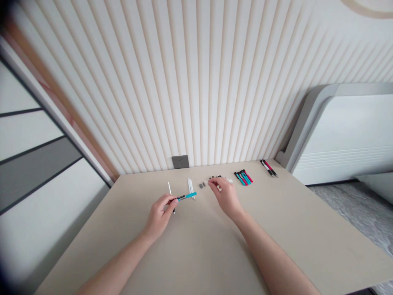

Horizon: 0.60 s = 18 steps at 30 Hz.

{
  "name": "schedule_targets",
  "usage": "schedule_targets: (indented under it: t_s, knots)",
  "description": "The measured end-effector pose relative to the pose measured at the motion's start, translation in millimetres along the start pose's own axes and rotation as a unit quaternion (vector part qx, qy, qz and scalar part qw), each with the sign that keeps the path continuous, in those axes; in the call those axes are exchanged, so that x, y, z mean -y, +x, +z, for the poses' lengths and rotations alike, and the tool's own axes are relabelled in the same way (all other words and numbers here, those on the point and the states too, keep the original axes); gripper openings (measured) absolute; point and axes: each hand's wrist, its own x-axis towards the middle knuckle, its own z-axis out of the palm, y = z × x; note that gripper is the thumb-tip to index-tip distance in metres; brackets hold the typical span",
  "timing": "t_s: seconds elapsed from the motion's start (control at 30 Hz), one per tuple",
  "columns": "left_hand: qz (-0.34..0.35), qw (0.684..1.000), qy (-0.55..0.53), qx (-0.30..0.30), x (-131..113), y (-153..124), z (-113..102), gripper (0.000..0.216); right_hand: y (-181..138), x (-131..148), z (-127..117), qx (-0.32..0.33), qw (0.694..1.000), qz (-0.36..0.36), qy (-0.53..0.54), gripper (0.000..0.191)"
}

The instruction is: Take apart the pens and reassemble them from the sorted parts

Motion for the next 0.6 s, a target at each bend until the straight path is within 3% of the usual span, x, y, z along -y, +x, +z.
schedule_targets:
  t_s: [0.17, 0.6]
  knots:
    - [-0.009, 1.0, -0.005, 0.002, 1, 0, -1, 0.024, -12, 28, 13, 0.043, 0.995, -0.054, 0.066, 0.022]
    - [-0.012, 0.999, -0.02, 0.024, 0, 1, -1, 0.025, -16, 31, 16, 0.032, 0.995, -0.064, 0.073, 0.021]
